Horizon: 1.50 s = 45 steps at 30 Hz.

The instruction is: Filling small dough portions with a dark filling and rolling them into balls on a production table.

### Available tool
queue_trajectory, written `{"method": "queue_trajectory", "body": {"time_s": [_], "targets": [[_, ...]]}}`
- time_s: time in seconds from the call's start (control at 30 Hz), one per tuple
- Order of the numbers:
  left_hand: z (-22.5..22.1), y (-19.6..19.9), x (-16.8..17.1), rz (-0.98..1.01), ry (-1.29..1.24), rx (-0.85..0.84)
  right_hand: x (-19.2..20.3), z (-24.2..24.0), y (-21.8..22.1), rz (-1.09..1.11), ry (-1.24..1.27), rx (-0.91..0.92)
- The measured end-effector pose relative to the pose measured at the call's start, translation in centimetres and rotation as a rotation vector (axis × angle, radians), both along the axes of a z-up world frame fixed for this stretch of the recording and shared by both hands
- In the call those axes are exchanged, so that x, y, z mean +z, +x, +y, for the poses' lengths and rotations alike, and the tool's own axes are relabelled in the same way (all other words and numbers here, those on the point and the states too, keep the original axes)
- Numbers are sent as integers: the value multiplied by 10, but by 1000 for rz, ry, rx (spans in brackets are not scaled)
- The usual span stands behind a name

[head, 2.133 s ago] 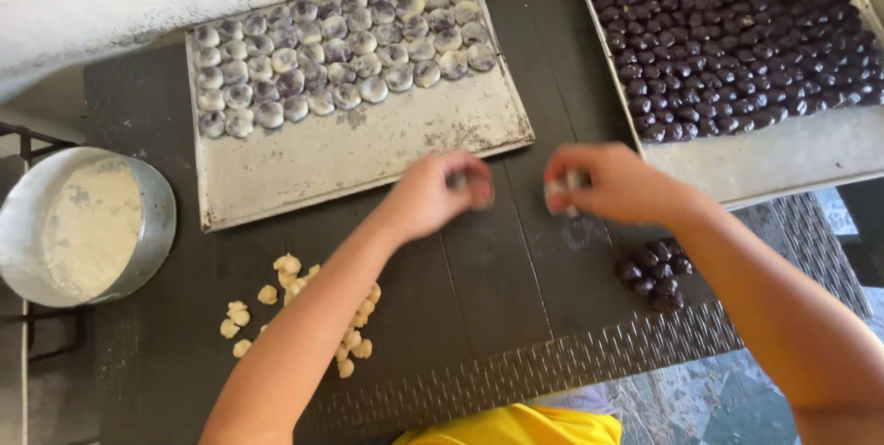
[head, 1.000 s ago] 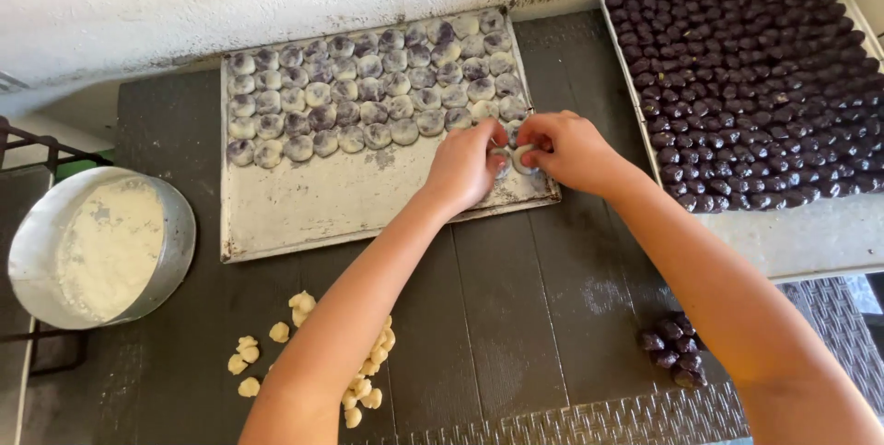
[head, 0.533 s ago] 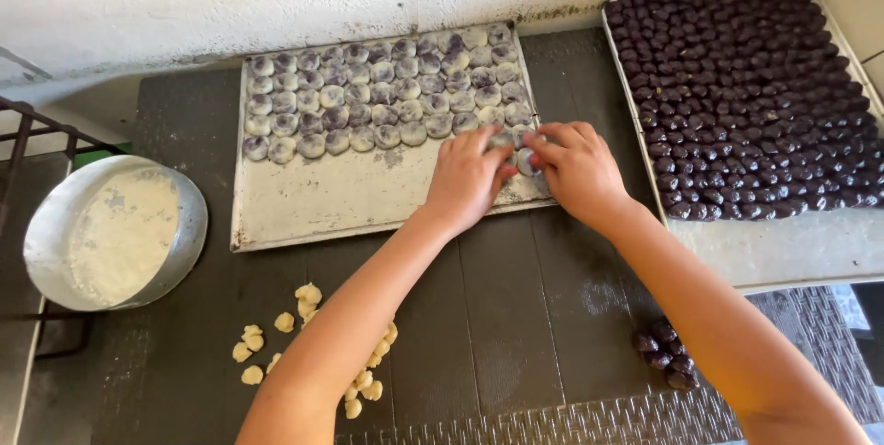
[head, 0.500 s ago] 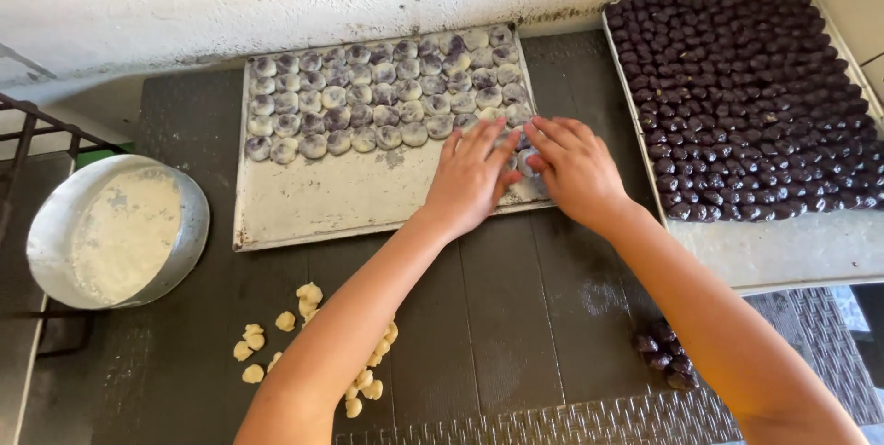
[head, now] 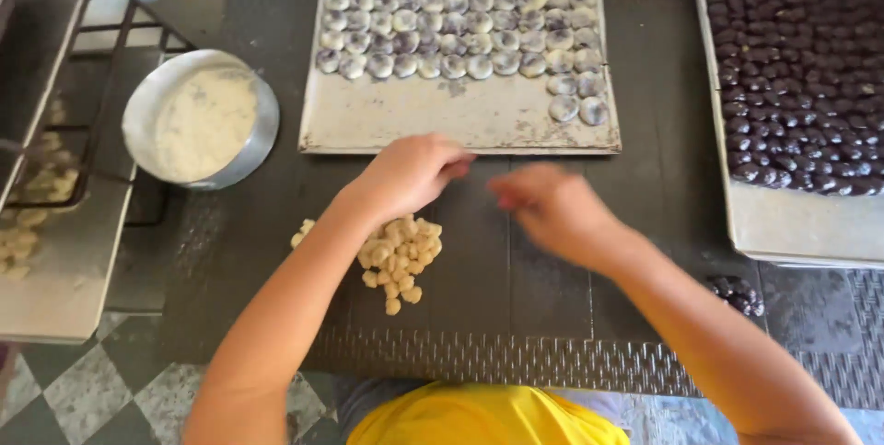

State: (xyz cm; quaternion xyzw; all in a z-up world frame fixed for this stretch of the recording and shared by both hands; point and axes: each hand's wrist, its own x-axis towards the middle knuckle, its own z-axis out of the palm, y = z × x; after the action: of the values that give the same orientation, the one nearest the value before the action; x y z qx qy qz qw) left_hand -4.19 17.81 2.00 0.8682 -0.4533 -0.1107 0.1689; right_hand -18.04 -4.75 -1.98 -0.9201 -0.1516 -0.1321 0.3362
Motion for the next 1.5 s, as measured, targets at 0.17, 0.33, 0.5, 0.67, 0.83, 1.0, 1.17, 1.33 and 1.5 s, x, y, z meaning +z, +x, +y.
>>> {"method": "queue_trajectory", "body": {"time_s": [0.17, 0.33, 0.5, 0.67, 0.83, 1.0, 1.17, 1.33, 1.5], "targets": [[76, -22, -55, -193, 190, 37, -25, 74, 14, 93, -145, 144], [96, -48, -50, -226, 7, 74, -20, 91, 18, 111, -188, 223], [96, -55, -65, -239, -16, 32, 2, 96, 8, 326, -42, 176], [90, -83, -17, -75, -281, 19, -10, 66, -16, 364, 353, 102], [51, -143, 3, 251, -718, 6, 10, 57, -69, 505, 1078, 14], [24, -165, -10, 246, -826, 117, 8, 49, -111, 352, 1168, -117], [15, -185, 3, 389, -921, 105, 22, 54, -126, 292, 1064, -185], [9, -195, -3, 348, -935, 116, 3, 49, -133, 250, 1159, -150], [16, -198, 6, 534, -968, 215, 7, 56, -131, 192, 1217, -153]]}}
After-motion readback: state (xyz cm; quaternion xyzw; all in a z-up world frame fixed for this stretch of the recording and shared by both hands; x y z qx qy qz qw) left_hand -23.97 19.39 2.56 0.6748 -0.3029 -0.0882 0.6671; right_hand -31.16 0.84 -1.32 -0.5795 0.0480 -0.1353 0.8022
